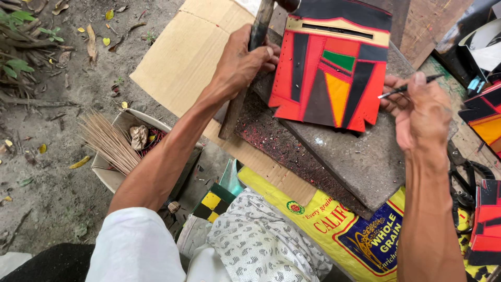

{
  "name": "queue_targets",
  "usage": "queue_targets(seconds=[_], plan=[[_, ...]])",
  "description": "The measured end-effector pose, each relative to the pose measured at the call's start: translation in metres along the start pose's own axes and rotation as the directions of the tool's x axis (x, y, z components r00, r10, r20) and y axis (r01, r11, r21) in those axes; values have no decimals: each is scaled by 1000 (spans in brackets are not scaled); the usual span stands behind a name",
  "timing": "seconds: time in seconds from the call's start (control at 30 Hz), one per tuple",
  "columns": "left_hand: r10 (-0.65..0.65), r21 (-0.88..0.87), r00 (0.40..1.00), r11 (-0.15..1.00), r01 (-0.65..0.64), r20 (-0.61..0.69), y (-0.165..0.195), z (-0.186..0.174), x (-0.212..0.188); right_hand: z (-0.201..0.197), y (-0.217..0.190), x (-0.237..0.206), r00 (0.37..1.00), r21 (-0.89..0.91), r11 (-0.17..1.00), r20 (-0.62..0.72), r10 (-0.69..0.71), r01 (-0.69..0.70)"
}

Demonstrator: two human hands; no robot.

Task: The person holds a punch against colorful stitched leather pieces on a stone block and strikes it with a hammer, working hole by hole along the edges of each piece. They reposition the leather repeatedly, then set the finished pieces on the workbench with a stack of completed bags.

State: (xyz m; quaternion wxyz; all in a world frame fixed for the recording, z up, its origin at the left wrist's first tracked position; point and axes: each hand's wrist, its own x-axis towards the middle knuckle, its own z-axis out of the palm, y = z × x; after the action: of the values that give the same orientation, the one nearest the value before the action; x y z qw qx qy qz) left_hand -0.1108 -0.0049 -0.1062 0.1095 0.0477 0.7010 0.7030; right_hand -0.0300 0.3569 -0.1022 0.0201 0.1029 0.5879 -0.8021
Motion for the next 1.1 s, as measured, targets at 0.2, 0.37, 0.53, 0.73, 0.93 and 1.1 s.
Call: queue_targets(seconds=[0.2,0.37,0.53,0.73,0.93,1.1], plan=[[40,-126,993,992,-27,107,2,-7,21,1,-11,-73,997,-79,996,62,45,-40],[61,120,989,990,-77,132,18,-10,19,8,19,-98,997,-179,983,-55,-55,44],[-22,554,999,832,-9,50,38,-13,-10,19,50,-88,978,-111,981,-120,-173,160],[78,565,990,815,-130,115,47,10,-5,30,41,-88,951,-473,860,-129,-280,190],[-3,624,996,779,-57,95,56,25,-1,55,59,-79,974,-86,970,-13,-228,226],[134,527,971,821,-221,197,54,24,14,54,72,-66,944,-88,942,-28,-327,324]])
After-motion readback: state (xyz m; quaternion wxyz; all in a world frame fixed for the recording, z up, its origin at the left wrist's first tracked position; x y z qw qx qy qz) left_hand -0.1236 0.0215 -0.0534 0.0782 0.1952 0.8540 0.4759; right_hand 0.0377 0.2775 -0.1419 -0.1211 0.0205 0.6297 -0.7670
